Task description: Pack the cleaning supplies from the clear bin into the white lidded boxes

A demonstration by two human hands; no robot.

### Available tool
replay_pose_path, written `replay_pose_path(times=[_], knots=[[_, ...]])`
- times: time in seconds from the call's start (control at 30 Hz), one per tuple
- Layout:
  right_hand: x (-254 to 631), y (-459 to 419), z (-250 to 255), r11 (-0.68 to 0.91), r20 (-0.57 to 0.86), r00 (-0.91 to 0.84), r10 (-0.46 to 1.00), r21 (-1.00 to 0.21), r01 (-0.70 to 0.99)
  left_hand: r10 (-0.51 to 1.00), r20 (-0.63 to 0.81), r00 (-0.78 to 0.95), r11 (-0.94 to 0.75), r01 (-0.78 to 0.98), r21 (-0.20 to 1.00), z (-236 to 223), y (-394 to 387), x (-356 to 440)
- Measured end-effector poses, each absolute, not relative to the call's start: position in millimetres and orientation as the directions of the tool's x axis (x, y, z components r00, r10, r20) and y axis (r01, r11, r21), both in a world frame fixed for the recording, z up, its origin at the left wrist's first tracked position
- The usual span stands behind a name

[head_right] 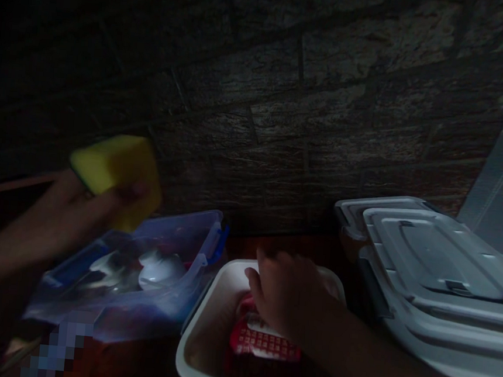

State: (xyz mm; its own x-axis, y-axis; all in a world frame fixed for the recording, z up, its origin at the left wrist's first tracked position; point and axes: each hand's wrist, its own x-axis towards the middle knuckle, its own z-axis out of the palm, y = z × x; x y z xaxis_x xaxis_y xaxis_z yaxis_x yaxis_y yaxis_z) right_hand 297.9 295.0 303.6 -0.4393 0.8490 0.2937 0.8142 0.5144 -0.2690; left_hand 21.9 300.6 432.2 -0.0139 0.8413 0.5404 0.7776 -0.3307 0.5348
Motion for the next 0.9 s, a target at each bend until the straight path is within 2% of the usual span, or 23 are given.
replay_pose_path(times=[0.07,0.13,0.23,0.3,0.4,0.5,0.6,0.7,0.77,0.9], knots=[[300,293,311,0.502,0.358,-0.371,0.857,-0.417,0.757,0.864,0.480,0.155,-0.380,0.825,0.418,418,287,59],[305,290,316,0.490,0.404,-0.287,0.869,-0.615,0.618,0.841,0.431,0.327,-0.486,0.806,0.337,399,283,93],[313,285,319,0.394,0.330,-0.237,0.914,-0.861,0.322,0.805,0.444,0.393,-0.537,0.801,0.266,372,287,126],[317,285,320,0.357,0.301,-0.252,0.920,-0.909,0.215,0.792,0.446,0.416,-0.553,0.800,0.235,361,290,136],[318,288,323,0.522,0.458,-0.281,0.843,-0.821,0.229,0.778,0.443,0.446,-0.579,0.782,0.230,356,291,139],[320,293,326,0.629,0.557,-0.293,0.777,-0.713,0.311,0.770,0.411,0.489,-0.626,0.706,0.333,357,290,133],[326,294,326,0.637,0.556,-0.312,0.771,-0.666,0.387,0.768,0.364,0.527,-0.638,0.583,0.502,357,293,122],[336,291,324,0.647,0.547,-0.347,0.762,-0.607,0.463,0.801,0.388,0.456,-0.593,0.511,0.622,351,300,114],[345,287,320,0.629,0.527,-0.351,0.774,-0.577,0.521,0.826,0.377,0.420,-0.557,0.500,0.663,348,303,110],[360,279,318,0.579,0.439,-0.382,0.813,-0.538,0.613,0.833,0.320,0.451,-0.531,0.493,0.689,348,296,109]])
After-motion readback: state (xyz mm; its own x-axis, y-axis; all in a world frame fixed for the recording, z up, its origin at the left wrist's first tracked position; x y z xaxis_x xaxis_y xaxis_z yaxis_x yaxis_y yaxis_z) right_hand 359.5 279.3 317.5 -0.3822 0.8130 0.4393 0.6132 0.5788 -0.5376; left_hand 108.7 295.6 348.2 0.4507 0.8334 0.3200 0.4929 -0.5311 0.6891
